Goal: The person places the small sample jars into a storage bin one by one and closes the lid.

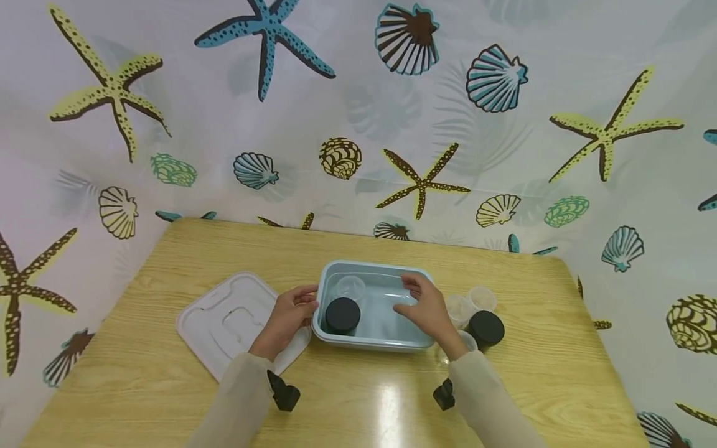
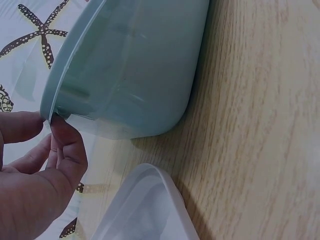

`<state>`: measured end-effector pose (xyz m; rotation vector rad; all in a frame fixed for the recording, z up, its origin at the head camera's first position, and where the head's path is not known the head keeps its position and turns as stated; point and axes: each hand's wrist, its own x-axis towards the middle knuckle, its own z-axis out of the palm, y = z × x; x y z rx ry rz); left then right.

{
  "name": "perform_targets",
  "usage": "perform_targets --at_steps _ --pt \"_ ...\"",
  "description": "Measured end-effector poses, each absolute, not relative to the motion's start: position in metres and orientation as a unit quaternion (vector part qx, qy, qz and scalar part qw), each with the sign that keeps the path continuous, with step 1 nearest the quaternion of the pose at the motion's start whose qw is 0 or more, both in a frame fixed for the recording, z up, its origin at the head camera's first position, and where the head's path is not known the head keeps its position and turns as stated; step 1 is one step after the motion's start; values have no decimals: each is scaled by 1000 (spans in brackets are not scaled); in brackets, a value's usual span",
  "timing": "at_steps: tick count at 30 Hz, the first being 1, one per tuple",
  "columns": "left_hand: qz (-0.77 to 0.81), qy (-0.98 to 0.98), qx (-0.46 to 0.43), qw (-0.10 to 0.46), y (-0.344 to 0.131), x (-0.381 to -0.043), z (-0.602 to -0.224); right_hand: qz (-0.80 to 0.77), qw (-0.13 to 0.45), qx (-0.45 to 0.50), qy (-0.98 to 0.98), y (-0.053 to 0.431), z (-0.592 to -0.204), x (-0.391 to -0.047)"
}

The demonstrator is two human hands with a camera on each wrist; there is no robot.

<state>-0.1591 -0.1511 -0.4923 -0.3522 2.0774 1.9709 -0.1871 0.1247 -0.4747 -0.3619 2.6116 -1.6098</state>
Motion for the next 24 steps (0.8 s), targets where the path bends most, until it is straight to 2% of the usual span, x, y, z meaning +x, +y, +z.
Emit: perform_targets --at_steps 24 --pt "674 718 -118 132 -151 -159 -492 -504 22 -92 859 165 -464 -149"
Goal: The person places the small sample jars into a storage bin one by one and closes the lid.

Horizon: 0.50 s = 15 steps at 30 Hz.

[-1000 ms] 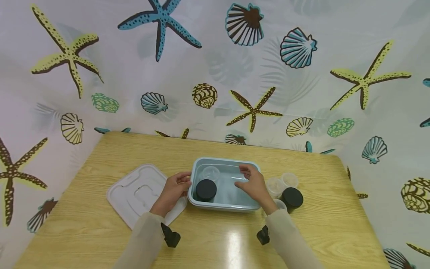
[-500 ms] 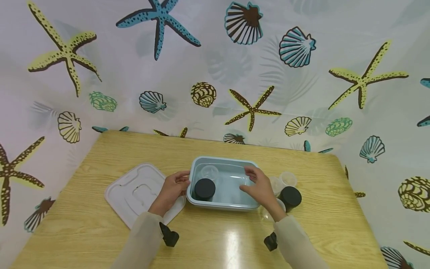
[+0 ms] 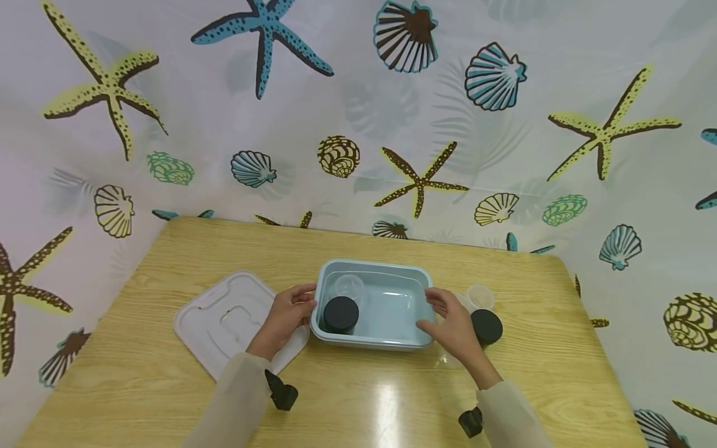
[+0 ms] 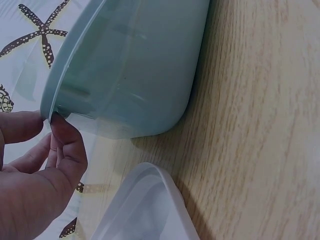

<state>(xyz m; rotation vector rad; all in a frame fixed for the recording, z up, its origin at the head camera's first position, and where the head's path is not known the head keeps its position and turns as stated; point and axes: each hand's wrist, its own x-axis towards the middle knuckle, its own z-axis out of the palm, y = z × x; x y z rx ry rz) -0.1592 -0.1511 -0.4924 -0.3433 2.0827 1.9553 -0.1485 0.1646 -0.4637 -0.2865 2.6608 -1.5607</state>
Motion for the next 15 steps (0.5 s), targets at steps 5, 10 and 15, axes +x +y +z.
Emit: perform_targets --at_steps 5,10,15 --pt "674 717 -115 133 -149 -159 -493 -497 18 -85 864 173 -462 -140" --pt "676 715 -114 135 -148 -160 -493 -497 10 -78 864 181 -462 -133" --pt "673 717 -119 135 -149 -161 -493 -497 2 -82 864 189 -463 -126"
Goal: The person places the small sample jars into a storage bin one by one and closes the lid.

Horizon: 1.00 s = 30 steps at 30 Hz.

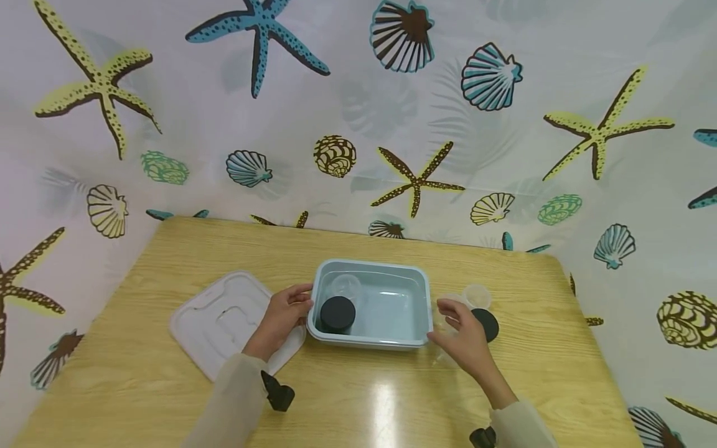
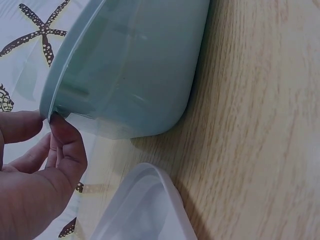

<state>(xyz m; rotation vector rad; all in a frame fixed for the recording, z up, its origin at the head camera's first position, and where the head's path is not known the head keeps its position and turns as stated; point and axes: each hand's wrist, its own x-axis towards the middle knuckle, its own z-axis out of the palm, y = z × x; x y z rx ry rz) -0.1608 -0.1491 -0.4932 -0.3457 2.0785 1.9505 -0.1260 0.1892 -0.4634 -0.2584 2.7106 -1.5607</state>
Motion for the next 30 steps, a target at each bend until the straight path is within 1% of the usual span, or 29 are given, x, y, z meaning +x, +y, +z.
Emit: perform_targets --at_steps 8,16,30 --pt "677 716 -108 132 -151 -161 -493 -486 -30 -86 869 205 -472 -118" --pt "678 715 -110 130 -152 -159 -495 -487 -28 -66 871 214 -480 -106" --pt "680 715 -105 124 -152 -158 -494 -453 -55 -76 886 218 -487 -100"
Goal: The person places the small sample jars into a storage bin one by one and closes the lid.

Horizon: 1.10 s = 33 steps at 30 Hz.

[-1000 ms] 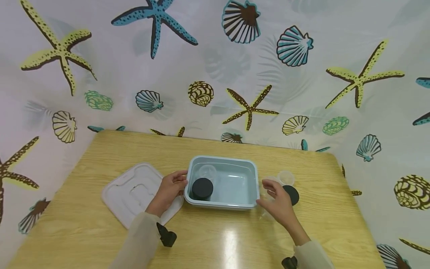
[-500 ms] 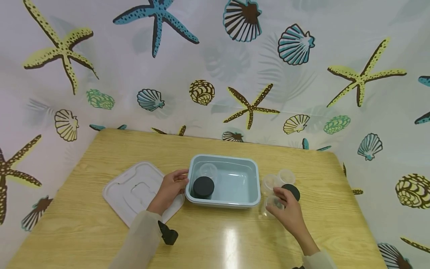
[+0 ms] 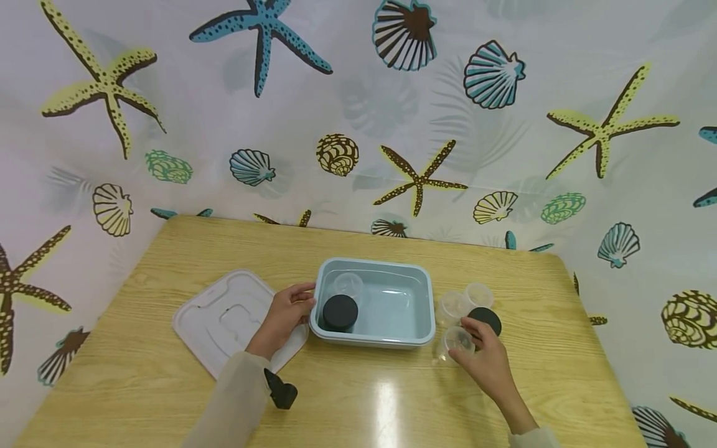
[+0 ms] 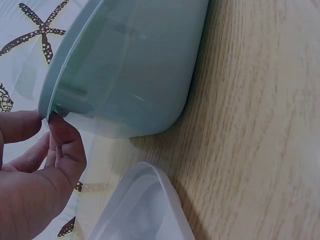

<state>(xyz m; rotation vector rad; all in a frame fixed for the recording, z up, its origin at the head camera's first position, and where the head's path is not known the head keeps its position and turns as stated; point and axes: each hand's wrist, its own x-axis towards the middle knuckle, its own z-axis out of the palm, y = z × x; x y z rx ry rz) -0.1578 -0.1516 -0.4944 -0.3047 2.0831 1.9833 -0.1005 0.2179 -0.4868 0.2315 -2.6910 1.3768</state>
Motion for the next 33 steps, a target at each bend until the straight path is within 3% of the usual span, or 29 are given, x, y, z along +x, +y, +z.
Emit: perform_targets --at_steps 23,33 --pt "674 719 -109 128 -151 -158 -492 450 83 81 -885 222 -499 -99" --pt "673 720 -110 130 -150 -158 -491 458 59 70 -884 222 -502 -100"
